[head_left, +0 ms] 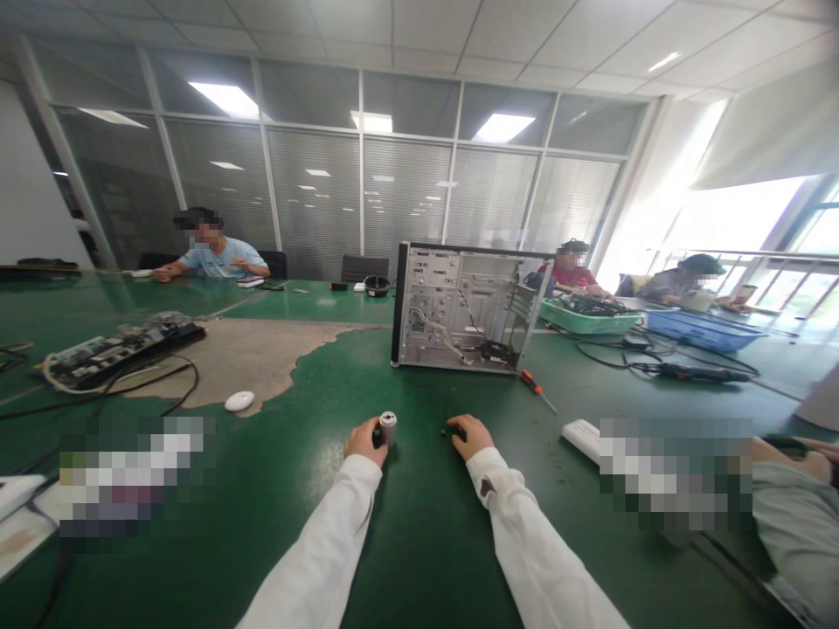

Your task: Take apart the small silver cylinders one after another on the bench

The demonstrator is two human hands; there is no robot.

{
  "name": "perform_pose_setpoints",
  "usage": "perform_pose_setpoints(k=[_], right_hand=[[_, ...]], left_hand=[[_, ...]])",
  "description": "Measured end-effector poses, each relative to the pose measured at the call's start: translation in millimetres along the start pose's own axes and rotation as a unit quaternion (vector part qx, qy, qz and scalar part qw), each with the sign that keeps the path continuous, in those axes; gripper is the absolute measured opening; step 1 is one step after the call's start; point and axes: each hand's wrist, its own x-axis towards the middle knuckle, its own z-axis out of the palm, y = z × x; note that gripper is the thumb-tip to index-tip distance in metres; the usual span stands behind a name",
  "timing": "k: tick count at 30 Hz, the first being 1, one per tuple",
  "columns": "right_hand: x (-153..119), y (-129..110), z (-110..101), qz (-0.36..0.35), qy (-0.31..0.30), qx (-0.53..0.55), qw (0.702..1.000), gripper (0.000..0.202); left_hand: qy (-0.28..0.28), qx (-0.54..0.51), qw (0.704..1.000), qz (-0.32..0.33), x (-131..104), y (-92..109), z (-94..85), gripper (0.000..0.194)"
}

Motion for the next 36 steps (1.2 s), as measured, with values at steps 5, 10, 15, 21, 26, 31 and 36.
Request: perform_pose_setpoints(k=[5,10,15,21,26,31,36], right_hand=[[-1,-15,11,-0.066,-0.009,0.057,0.996,0.029],[-5,-31,18,-0.105,-0.013,0.102,0.989,0.03],[-4,-37,22,-0.065,-0.004,0.244,0.968,0.037],[1,-23,14,0.031,0.029,0.347,0.937,0.035],[-6,-33,9,0.024,0.027,0.33,0.943,0.037],[-24,-64,0,-0.092,0.036,0.253,0.962,0.051],[-39,-86,0,-0.159,0.029,0.205,0.965,0.05]], left_hand=[[-0.01,0.007,1.0,-0.005,-1,2,-2.4,0.047],[-0.017,0.002,1.0,0.004,-2,3,-3.6,0.046],[-0.02,0.002,1.0,0.002,-2,4,-4.0,0.047],[-0.019,0.005,1.0,0.009,-2,2,-3.3,0.046],[-0.022,-0.003,1.0,0.016,-3,3,-5.3,0.046],[-0.047,-0.039,0.997,0.054,-5,3,-5.2,0.044],[-0.102,-0.094,0.974,0.181,-7,2,-0.4,0.027]])
